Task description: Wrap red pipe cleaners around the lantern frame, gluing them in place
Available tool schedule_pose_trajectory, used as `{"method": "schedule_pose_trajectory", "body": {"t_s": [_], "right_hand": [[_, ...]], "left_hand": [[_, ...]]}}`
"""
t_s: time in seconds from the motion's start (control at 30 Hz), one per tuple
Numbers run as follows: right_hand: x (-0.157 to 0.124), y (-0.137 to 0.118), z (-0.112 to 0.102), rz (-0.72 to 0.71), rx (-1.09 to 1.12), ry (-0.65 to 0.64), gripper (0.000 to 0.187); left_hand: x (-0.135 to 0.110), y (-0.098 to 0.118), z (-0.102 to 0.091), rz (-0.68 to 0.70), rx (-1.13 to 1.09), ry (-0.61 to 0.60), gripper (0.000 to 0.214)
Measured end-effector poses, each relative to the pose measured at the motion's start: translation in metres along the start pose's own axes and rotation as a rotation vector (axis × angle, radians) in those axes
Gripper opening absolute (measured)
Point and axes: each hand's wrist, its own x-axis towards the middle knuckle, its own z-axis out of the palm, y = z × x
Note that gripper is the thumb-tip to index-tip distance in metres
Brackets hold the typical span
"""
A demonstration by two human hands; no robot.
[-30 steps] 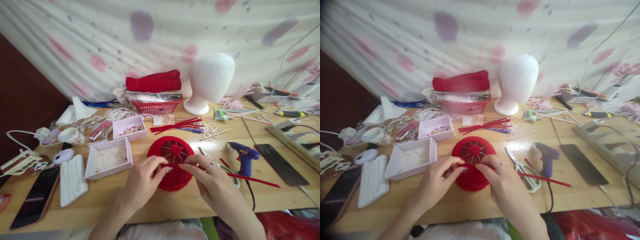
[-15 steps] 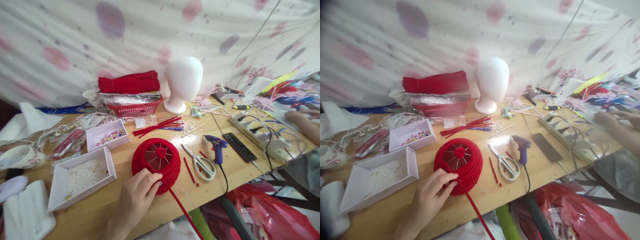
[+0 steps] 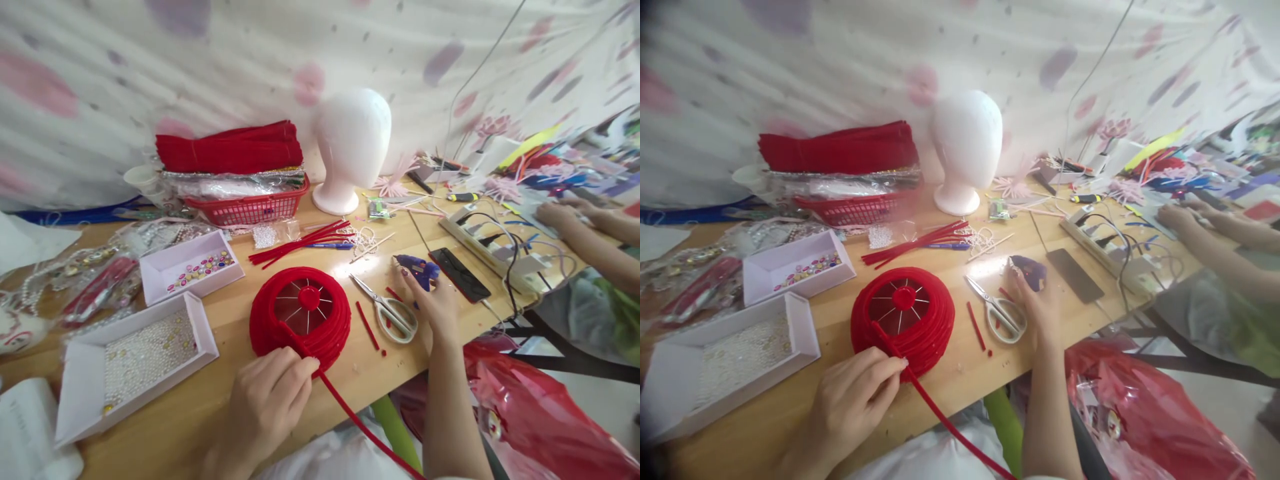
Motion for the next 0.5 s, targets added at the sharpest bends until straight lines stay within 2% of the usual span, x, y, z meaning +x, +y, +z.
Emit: {"method": "schedule_pose_trajectory", "body": {"t_s": [0.07, 0.13, 0.23, 0.3, 0.43, 0.47, 0.5], "right_hand": [[0.003, -0.005, 0.008, 0.031, 0.023, -0.036, 0.029], [0.004, -0.011, 0.007, 0.037, 0.047, -0.038, 0.031], [-0.004, -0.022, -0.01, 0.006, 0.089, -0.041, 0.04], [-0.017, -0.034, -0.027, -0.056, 0.128, -0.086, 0.043], [-0.047, -0.072, -0.059, -0.299, 0.235, -0.302, 0.03], [-0.053, -0.084, -0.064, -0.398, 0.252, -0.406, 0.025], [-0.057, -0.094, -0.067, -0.572, 0.269, -0.549, 0.021]], "left_hand": [[0.0, 0.001, 0.0, -0.005, 0.011, -0.002, 0.019], [0.0, 0.003, 0.001, -0.015, 0.017, 0.001, 0.017], [0.0, 0.004, 0.001, -0.016, 0.035, 0.006, 0.018], [0.0, 0.005, 0.001, -0.003, 0.056, 0.004, 0.017], [0.001, 0.004, 0.0, -0.006, 0.037, -0.012, 0.013], [0.002, 0.003, -0.001, -0.013, 0.022, -0.023, 0.013], [0.002, 0.003, -0.002, -0.02, 0.007, -0.036, 0.013]]}}
